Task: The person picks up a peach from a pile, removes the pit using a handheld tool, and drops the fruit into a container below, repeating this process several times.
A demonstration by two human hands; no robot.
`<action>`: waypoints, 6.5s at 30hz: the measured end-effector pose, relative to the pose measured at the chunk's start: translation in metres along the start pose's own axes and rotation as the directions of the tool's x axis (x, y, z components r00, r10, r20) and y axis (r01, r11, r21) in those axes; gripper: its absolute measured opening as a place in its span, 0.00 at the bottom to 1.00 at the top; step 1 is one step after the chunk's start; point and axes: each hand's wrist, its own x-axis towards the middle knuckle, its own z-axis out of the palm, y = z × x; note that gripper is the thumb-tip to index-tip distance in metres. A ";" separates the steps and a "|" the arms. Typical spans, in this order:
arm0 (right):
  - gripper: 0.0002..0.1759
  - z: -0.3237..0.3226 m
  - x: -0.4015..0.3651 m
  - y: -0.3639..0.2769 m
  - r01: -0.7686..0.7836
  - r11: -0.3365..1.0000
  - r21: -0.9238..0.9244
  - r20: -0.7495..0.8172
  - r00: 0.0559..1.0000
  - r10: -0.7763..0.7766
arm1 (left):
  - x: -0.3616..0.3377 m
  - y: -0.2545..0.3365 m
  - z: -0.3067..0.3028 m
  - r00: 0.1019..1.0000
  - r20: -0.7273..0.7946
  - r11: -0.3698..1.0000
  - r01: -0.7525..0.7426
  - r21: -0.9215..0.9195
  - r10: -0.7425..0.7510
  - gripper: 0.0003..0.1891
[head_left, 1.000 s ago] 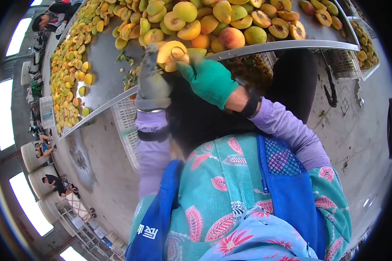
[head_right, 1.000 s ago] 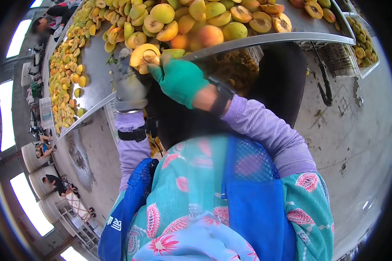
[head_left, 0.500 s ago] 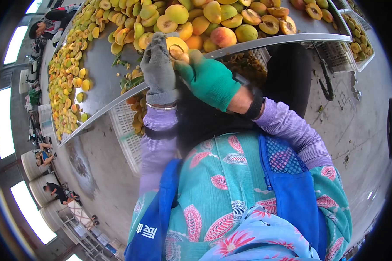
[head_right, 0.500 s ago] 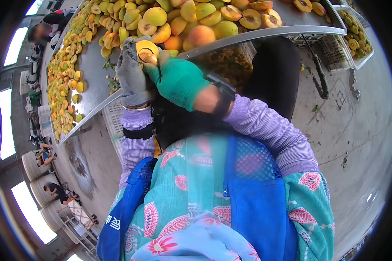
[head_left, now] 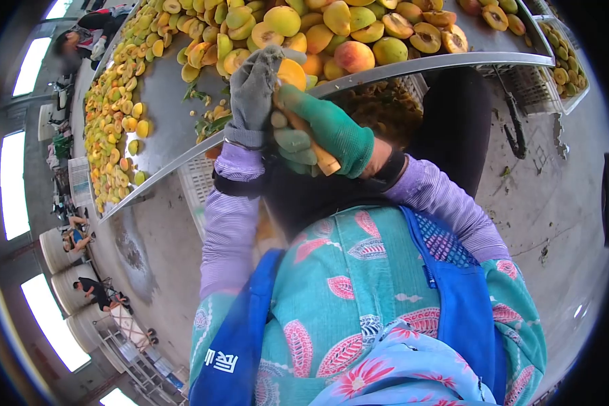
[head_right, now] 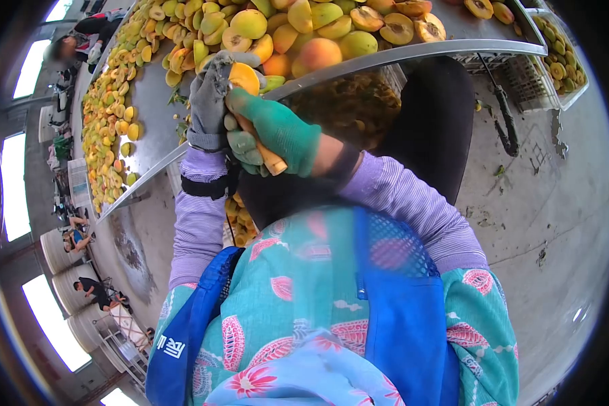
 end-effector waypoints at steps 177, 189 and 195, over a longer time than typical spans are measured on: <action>0.24 -0.016 0.035 -0.019 -0.051 -0.024 -0.998 -0.027 0.797 -0.604 | -0.020 0.012 -0.010 0.958 -0.129 0.815 -0.142 0.562 0.256 0.13; 0.22 -0.042 0.041 0.024 0.225 0.088 -0.970 0.092 0.681 -0.726 | -0.008 0.011 0.027 0.920 -0.388 0.973 -0.133 -0.186 0.052 0.14; 0.22 0.008 0.012 -0.008 0.014 1.000 -0.008 -0.206 0.978 -0.015 | -0.007 0.013 0.018 0.988 -0.154 0.958 -0.043 -0.282 -0.002 0.15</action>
